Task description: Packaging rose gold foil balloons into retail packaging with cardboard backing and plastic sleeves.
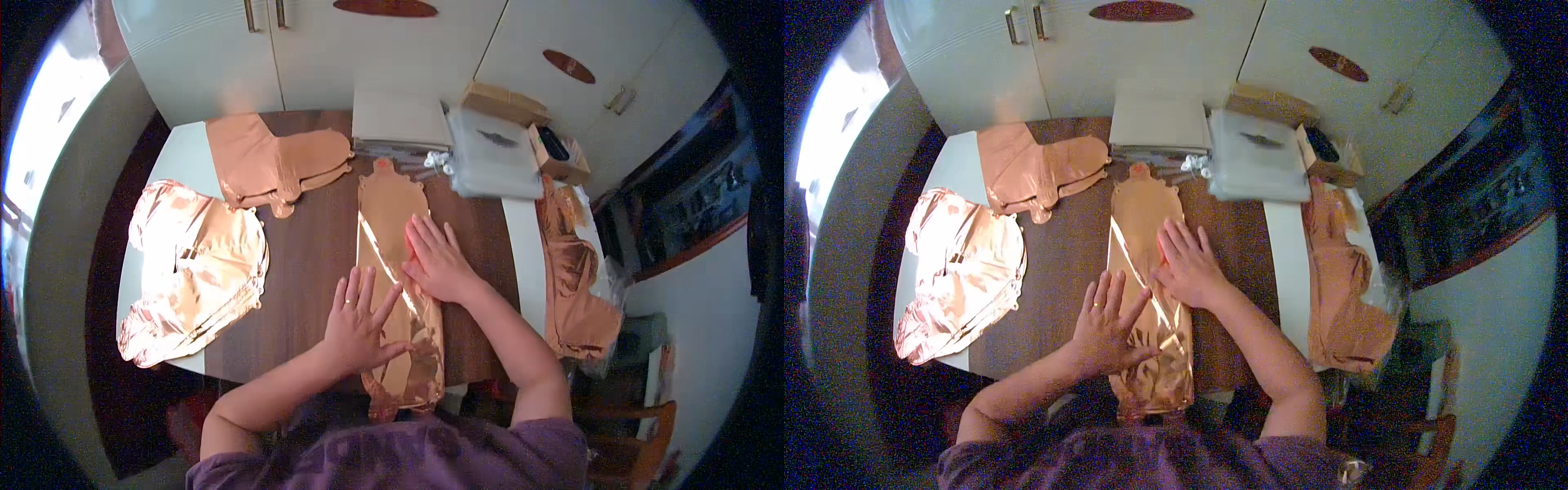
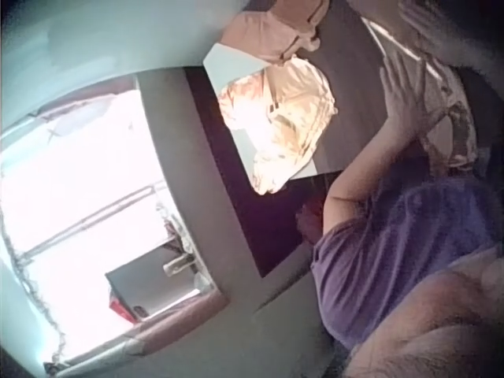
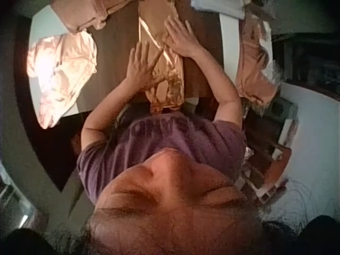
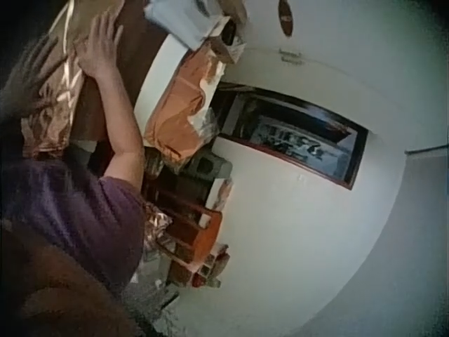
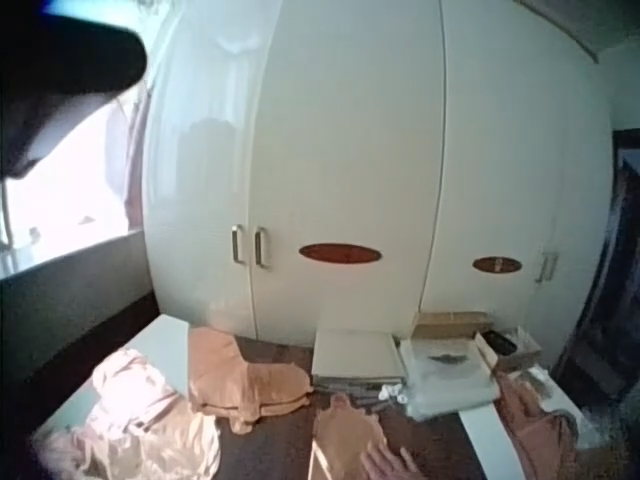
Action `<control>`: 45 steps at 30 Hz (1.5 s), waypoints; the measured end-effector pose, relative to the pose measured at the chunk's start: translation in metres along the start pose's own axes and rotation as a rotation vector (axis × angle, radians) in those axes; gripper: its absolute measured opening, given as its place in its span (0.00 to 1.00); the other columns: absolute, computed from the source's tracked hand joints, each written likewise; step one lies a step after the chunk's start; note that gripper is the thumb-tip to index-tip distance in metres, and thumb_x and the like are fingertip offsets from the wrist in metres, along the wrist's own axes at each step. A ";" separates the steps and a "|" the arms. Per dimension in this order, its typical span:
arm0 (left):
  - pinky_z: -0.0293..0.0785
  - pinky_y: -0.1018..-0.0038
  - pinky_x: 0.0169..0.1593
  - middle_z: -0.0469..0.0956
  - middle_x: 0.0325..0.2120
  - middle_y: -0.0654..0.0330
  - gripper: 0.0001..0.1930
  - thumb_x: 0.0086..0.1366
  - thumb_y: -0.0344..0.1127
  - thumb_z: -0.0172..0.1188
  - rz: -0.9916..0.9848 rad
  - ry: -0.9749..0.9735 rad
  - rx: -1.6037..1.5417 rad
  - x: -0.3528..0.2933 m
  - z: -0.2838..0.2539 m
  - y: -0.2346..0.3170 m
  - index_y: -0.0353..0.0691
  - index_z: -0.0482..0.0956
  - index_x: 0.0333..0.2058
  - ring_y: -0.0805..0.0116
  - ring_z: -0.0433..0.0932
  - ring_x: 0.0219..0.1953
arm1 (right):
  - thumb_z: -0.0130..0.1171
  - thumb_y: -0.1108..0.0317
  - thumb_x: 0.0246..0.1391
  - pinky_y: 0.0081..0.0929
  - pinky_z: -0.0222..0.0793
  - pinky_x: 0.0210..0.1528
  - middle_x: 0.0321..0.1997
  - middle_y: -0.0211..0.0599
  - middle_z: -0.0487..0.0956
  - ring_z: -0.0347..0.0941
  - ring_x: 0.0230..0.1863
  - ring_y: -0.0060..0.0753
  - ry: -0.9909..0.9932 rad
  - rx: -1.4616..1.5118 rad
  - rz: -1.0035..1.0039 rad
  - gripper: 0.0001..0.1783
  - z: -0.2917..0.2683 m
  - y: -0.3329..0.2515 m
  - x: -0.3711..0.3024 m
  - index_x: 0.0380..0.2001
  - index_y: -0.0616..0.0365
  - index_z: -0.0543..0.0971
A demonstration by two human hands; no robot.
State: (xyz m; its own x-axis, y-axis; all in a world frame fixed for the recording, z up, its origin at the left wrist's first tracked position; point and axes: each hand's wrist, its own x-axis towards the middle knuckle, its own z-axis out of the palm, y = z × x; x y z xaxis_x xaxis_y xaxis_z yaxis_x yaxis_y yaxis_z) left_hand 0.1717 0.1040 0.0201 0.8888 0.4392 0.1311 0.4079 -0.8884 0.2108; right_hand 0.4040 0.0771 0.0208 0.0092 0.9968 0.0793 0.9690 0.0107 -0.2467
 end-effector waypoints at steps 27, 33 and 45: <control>0.45 0.39 0.66 0.50 0.64 0.28 0.50 0.56 0.76 0.47 -0.001 0.048 -0.068 -0.004 0.008 -0.003 0.48 0.53 0.69 0.27 0.48 0.67 | 0.55 0.54 0.58 0.45 0.74 0.49 0.40 0.50 0.81 0.78 0.45 0.51 0.087 -0.237 0.107 0.19 -0.025 0.015 0.257 0.36 0.60 0.82; 0.45 0.39 0.66 0.50 0.64 0.28 0.51 0.54 0.75 0.50 0.002 0.047 -0.087 -0.002 0.008 -0.002 0.48 0.53 0.69 0.27 0.48 0.67 | 0.53 0.65 0.53 0.43 0.78 0.39 0.34 0.46 0.83 0.81 0.35 0.48 0.136 -0.459 -0.105 0.12 -0.006 0.029 0.262 0.31 0.61 0.83; 0.44 0.39 0.66 0.49 0.64 0.28 0.51 0.53 0.75 0.51 0.003 0.022 -0.064 -0.003 0.007 -0.002 0.49 0.53 0.69 0.28 0.47 0.67 | 0.54 0.66 0.47 0.46 0.75 0.35 0.26 0.42 0.83 0.81 0.30 0.46 0.441 -0.271 0.222 0.09 -0.015 0.011 0.261 0.22 0.52 0.84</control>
State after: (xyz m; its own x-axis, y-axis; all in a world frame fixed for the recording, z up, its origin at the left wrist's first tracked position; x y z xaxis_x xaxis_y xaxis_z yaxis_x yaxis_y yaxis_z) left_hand 0.1699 0.1036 0.0124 0.8851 0.4396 0.1532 0.3900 -0.8799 0.2716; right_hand 0.4213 0.3365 0.0535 0.2664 0.8444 0.4648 0.9601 -0.2748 -0.0510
